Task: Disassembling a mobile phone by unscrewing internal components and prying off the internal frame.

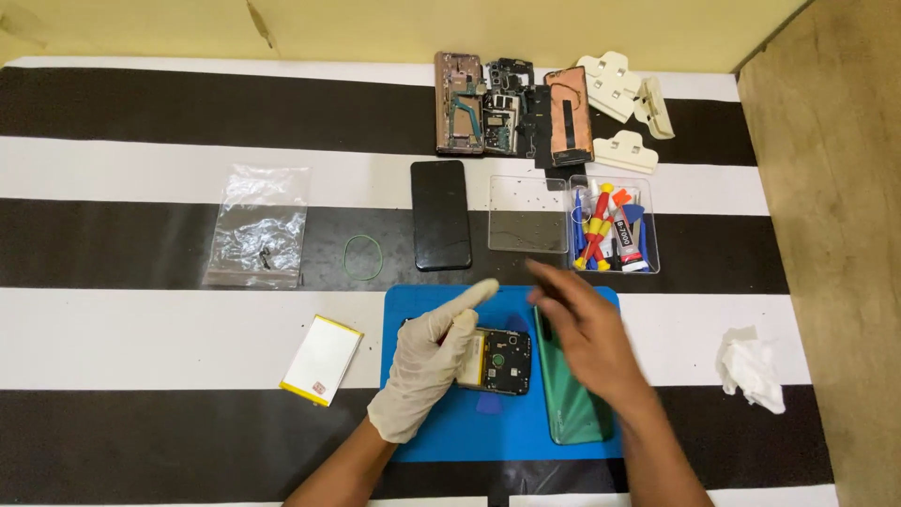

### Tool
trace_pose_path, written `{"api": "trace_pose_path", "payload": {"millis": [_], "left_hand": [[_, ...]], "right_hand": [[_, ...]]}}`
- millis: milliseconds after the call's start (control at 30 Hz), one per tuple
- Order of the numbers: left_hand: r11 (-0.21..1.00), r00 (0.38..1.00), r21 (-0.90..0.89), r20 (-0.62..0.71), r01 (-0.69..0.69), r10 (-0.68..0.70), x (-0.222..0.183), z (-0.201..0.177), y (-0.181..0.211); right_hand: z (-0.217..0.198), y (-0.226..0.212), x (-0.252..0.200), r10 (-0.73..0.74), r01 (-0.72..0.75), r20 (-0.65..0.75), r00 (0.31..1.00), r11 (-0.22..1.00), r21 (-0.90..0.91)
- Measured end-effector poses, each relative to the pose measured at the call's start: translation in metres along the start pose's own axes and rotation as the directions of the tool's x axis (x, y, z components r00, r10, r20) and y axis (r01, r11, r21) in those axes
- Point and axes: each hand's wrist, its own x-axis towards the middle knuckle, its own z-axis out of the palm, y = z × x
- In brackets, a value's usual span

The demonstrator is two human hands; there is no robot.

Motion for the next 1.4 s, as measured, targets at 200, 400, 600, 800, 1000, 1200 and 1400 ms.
{"api": "trace_pose_path", "payload": {"millis": [200,400,600,800,1000,1200,1400], "left_hand": [[0.985,0.981,0.077,-0.111,-0.153,0.161,0.005,0.002,-0.028],[0.974,0.968,0.098,-0.132,-0.203,0.215,0.004,0.005,-0.066],[0.983,0.972,0.025,-0.148,-0.183,0.184,-0.001,0.006,-0.079],[0.990,0.983,0.007,-0.120,-0.141,0.141,-0.001,0.006,-0.066],[0.991,0.982,0.034,-0.133,-0.132,0.136,0.000,0.006,-0.085],[0.994,0.985,-0.008,-0.133,-0.112,0.110,0.001,0.008,-0.041],[0.995,0.988,0.033,-0.115,-0.099,0.102,0.001,0.003,-0.081]], "right_hand": [[0.040,0.025,0.021,-0.139,0.147,-0.091,0.986,0.986,0.080],[0.052,0.043,0.010,-0.183,0.204,-0.117,0.976,0.957,0.206],[0.048,0.030,0.013,-0.230,0.255,-0.146,0.962,0.950,0.179],[0.044,0.037,0.013,-0.152,0.183,-0.173,0.973,0.967,0.179],[0.043,0.024,0.015,-0.215,0.254,-0.172,0.961,0.933,0.256],[0.040,0.037,0.019,-0.185,0.250,-0.222,0.957,0.917,0.310],[0.043,0.031,0.016,-0.229,0.260,-0.137,0.964,0.922,0.288]]}}
